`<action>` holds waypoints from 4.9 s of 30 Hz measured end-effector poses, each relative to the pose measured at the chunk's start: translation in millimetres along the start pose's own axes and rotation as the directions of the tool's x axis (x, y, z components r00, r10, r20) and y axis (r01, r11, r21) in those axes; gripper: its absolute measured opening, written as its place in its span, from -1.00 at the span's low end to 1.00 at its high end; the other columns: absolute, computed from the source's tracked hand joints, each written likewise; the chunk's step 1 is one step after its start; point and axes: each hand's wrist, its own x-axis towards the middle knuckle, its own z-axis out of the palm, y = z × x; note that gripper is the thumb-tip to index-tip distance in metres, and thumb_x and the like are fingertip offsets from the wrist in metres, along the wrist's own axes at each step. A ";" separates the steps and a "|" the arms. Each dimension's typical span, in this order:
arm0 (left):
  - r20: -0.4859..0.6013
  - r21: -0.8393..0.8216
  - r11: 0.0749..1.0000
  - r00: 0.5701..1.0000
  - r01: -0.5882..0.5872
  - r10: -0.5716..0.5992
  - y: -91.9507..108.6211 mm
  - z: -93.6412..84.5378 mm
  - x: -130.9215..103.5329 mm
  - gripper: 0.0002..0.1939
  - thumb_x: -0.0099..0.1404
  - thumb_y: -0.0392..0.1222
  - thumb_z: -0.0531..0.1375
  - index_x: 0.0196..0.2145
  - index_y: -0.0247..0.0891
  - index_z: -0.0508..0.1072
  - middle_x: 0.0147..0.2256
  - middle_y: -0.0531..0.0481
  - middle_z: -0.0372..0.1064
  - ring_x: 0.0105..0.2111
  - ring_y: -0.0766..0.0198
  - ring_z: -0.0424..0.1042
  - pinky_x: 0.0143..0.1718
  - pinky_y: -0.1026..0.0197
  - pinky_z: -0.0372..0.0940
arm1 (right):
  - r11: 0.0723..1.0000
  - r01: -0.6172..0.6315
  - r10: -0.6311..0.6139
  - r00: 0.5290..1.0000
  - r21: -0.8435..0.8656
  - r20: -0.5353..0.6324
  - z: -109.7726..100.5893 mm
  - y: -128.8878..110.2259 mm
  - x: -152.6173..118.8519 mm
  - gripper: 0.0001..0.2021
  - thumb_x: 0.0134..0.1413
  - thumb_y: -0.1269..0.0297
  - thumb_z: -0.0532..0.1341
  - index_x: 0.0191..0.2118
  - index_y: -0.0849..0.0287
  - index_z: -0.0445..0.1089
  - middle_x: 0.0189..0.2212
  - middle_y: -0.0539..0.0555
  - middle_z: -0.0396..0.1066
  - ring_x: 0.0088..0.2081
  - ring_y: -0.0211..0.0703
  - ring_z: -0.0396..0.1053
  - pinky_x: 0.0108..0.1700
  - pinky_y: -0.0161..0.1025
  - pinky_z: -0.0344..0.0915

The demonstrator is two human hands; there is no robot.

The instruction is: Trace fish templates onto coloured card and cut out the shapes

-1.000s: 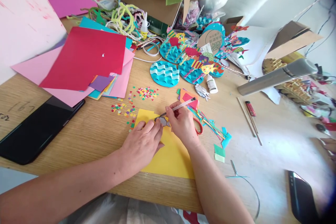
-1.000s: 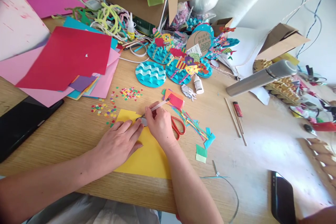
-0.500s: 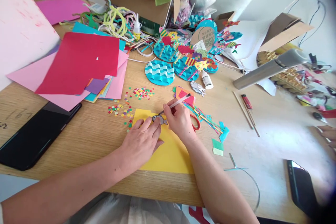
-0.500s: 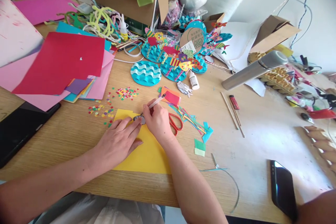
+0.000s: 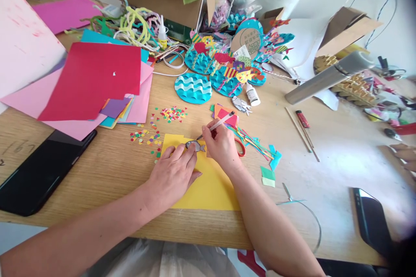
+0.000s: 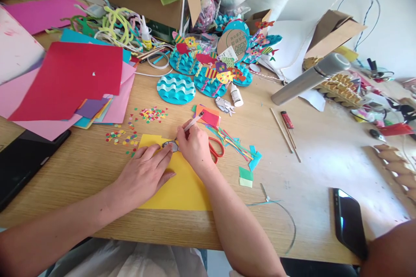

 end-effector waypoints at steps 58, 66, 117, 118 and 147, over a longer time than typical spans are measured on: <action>0.016 0.018 1.000 1.000 0.004 -0.004 1.9 -1.4 4.1 -0.58 0.42 -0.07 0.03 0.11 -0.37 0.36 0.08 -0.12 0.38 -0.08 0.01 0.27 -0.10 -0.02 0.18 | 1.000 -0.003 0.002 0.998 -0.008 -0.069 -10.4 6.8 -24.7 -0.84 0.12 0.22 0.11 -0.45 0.09 0.20 -0.62 -0.03 0.32 -0.58 -0.21 0.31 -0.48 -0.33 0.15; 0.015 0.031 0.999 1.000 -0.008 0.007 2.7 -1.6 4.9 -0.57 0.43 -0.06 0.03 0.11 -0.37 0.36 0.07 -0.15 0.38 -0.09 0.00 0.27 -0.11 -0.03 0.18 | 0.998 -0.029 0.022 0.992 -0.058 -0.121 -12.7 9.9 -23.2 -0.86 0.10 0.25 0.12 -0.46 0.11 0.23 -0.62 -0.04 0.33 -0.58 -0.23 0.31 -0.46 -0.33 0.13; 0.012 0.002 1.000 1.000 0.023 -0.023 1.3 1.3 5.7 -0.61 0.42 -0.05 0.02 0.09 -0.23 0.39 0.09 -0.12 0.35 -0.08 -0.03 0.23 -0.10 -0.07 0.20 | 0.999 -0.016 0.010 0.990 -0.039 -0.138 -21.2 4.5 -26.7 -0.83 0.05 0.31 0.13 -0.53 0.12 0.20 -0.67 -0.07 0.27 -0.61 -0.28 0.23 -0.49 -0.34 0.11; 0.014 0.004 1.000 1.000 0.024 -0.024 1.6 0.4 5.8 -0.62 0.42 -0.05 0.02 0.08 -0.23 0.40 0.09 -0.12 0.36 -0.08 -0.03 0.24 -0.11 -0.07 0.20 | 1.000 0.004 -0.001 0.987 0.015 -0.159 -22.2 3.7 -26.8 -0.83 0.07 0.28 0.14 -0.51 0.12 0.21 -0.67 -0.08 0.26 -0.61 -0.29 0.22 -0.50 -0.34 0.12; 0.169 -0.113 0.987 0.981 0.117 -0.097 9.3 -3.0 -3.8 -0.43 0.39 0.12 0.02 0.18 -0.34 0.26 0.15 -0.48 0.26 -0.40 0.02 0.55 -0.54 0.10 0.34 | 0.999 0.031 -0.031 0.998 -0.011 0.049 11.2 -23.1 -12.3 -0.77 0.21 0.17 0.07 -0.45 0.10 0.24 -0.61 -0.01 0.38 -0.56 -0.20 0.36 -0.46 -0.30 0.21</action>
